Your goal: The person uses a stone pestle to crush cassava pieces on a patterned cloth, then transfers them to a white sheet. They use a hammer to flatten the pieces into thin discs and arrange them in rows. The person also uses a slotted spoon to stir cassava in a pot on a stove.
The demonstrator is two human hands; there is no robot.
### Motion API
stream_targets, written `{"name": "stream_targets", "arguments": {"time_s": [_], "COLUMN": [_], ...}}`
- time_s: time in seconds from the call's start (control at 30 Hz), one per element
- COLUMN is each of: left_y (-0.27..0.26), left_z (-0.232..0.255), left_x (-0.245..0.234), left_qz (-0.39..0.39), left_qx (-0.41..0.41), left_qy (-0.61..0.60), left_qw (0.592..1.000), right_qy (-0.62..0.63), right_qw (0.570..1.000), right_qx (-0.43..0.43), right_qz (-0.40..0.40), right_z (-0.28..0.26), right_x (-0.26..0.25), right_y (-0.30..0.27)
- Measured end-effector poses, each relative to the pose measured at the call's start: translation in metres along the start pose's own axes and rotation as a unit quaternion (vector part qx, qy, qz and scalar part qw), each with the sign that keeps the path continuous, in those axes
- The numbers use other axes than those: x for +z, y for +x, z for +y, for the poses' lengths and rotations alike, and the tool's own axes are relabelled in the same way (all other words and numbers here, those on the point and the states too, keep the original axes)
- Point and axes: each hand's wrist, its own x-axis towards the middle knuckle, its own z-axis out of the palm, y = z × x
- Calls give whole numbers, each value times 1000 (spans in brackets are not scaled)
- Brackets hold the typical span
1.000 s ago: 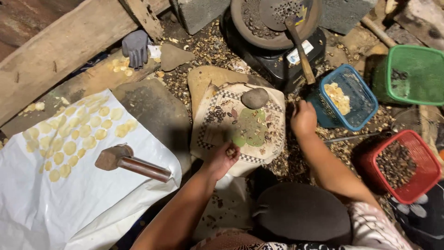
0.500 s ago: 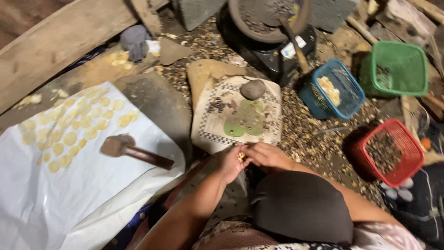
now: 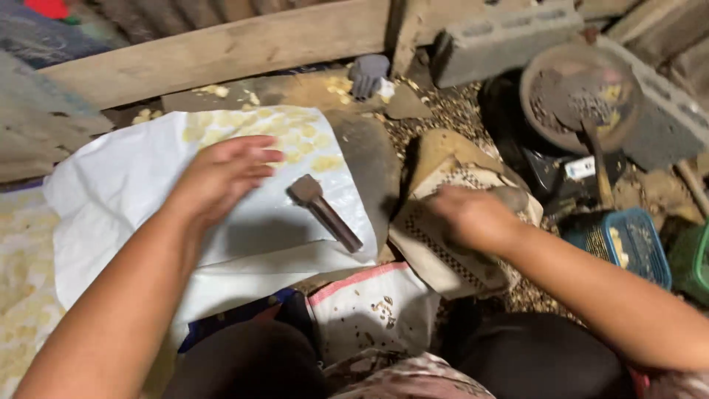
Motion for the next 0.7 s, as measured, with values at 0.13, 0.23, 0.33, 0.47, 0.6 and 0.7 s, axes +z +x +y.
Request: {"name": "stream_targets", "arguments": {"time_s": [0.13, 0.23, 0.33, 0.47, 0.6, 0.7], "left_y": [-35, 9, 57, 104, 135, 135], "left_z": [-30, -106, -204, -262, -293, -271], "left_x": [-90, -158, -161, -118, -64, -28], "left_qz": [162, 156, 101, 210, 257, 228], "left_qx": [26, 6, -24, -2, 170, 181], "left_qy": [-264, -349, -234, 6, 445, 477], "left_qw": [950, 924, 967, 978, 841, 829], "right_qy": [112, 221, 315, 255, 250, 255], "right_qw": [970, 928, 875, 880, 864, 862], "right_qx": [20, 151, 319, 326, 399, 418], "right_qz": [-217, -258, -183, -232, -177, -131], "right_z": [-68, -115, -161, -143, -139, -126], "right_x": [66, 136, 186, 156, 165, 147], "right_y": [82, 128, 130, 132, 101, 121]}}
